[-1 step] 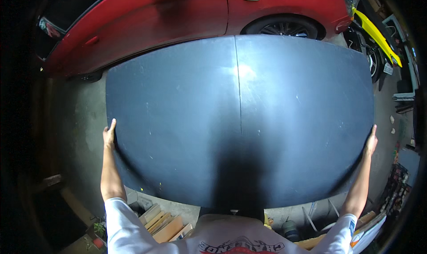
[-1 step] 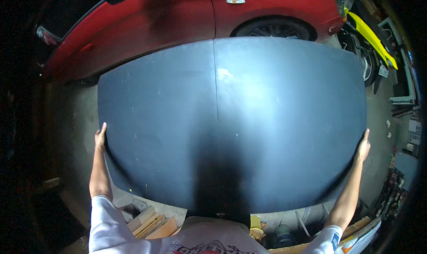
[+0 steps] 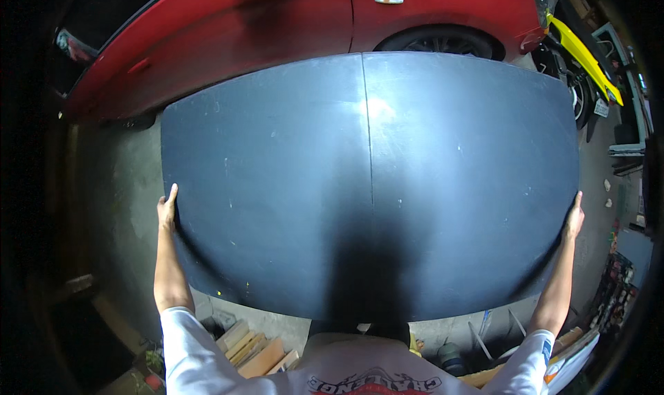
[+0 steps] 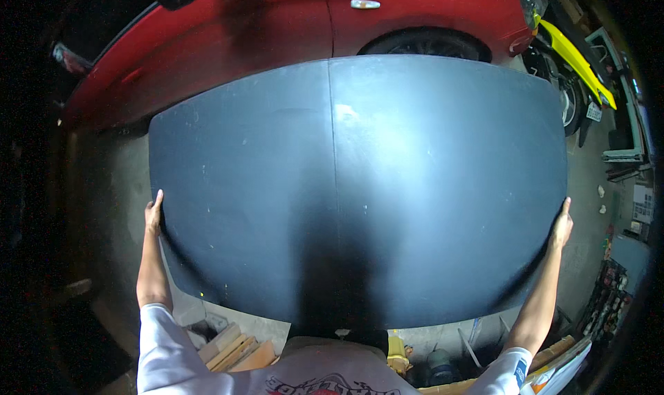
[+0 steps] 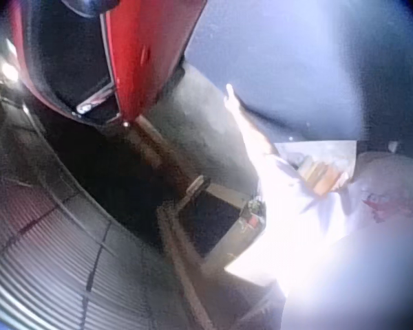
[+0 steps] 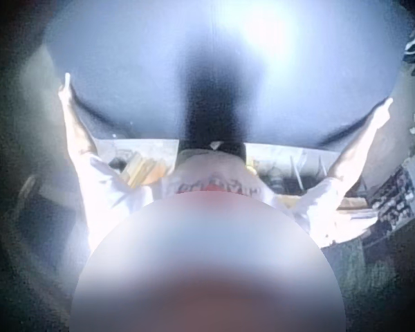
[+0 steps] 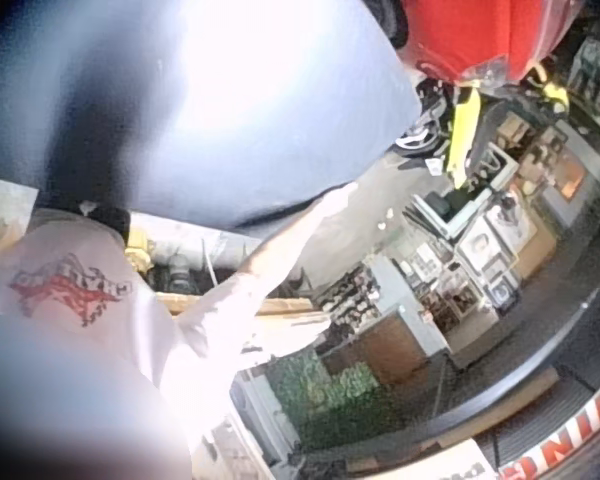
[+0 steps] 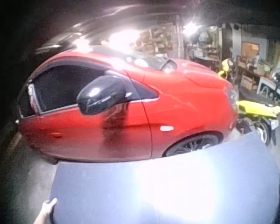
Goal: The person assembles a folding table by unfolding the legs and placing the tabletop. They then place a framed peacock painting on the table, remove the frame, and apply glue to a white backing board.
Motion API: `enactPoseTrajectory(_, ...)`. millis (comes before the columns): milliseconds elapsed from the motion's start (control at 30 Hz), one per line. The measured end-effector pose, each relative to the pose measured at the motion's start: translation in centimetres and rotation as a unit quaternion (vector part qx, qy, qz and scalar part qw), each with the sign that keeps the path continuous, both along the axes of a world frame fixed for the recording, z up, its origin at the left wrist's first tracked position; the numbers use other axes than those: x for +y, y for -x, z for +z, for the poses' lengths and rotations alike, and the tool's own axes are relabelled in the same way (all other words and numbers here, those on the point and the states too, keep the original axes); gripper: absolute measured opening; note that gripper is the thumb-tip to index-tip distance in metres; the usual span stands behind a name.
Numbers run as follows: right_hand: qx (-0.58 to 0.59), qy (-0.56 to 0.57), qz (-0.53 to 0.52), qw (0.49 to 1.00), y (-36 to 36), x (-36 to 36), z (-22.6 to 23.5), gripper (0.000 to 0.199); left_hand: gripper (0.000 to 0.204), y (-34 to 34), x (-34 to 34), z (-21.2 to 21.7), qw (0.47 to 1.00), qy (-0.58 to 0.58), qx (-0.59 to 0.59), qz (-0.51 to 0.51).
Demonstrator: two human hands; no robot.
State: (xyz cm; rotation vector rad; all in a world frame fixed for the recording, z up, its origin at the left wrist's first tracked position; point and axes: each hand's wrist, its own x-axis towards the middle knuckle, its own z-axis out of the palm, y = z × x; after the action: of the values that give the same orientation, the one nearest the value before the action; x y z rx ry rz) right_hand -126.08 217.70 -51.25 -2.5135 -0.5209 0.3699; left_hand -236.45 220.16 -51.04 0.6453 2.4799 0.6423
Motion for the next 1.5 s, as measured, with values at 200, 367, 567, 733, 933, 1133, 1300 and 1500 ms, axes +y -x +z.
enactPoseTrajectory(200, 0.02, -0.026, 0.076, 0.997, 4.3, 9.2, -10.2, 0.084, 0.12, 5.5, 12.9, -4.5, 0.999, 0.018, 0.014, -0.04)
enactPoseTrajectory(367, -0.143, 0.139, 0.049, 0.979, 6.6, 16.1, -16.0, 0.092, 0.111, 4.7, 20.5, -9.0, 0.991, 0.0, 0.06, -0.122)
enactPoseTrajectory(567, -0.307, 0.195, 0.051, 0.93, 13.5, 16.5, -16.9, 0.055, 0.089, 6.3, 20.0, -13.4, 0.937, 0.047, 0.324, -0.124)
enactPoseTrajectory(733, -0.326, 0.053, 0.111, 0.937, 24.6, 16.1, -20.8, 0.043, 0.052, -1.9, 21.5, -18.6, 0.882, -0.06, 0.387, -0.261)
enactPoseTrajectory(933, -0.159, 0.04, 0.06, 0.985, 47.1, 3.6, -22.7, 0.036, 0.031, -20.4, 28.9, -18.8, 0.77, -0.214, 0.245, -0.548)
enactPoseTrajectory(1133, 0.48, 0.277, 0.034, 0.832, 62.5, -11.3, -34.5, 0.05, 0.026, -38.0, 37.2, -20.8, 0.651, -0.216, 0.003, -0.728)
enactPoseTrajectory(1300, 0.522, 0.26, -0.075, 0.809, 66.7, -16.4, -38.8, 0.049, 0.022, -48.0, 39.6, -21.3, 0.595, -0.21, -0.082, -0.772)
enactPoseTrajectory(1500, 0.274, -0.011, -0.279, 0.92, 56.0, -5.2, -41.4, 0.043, 0.018, -56.7, 37.9, -24.0, 0.496, -0.04, -0.178, -0.849)
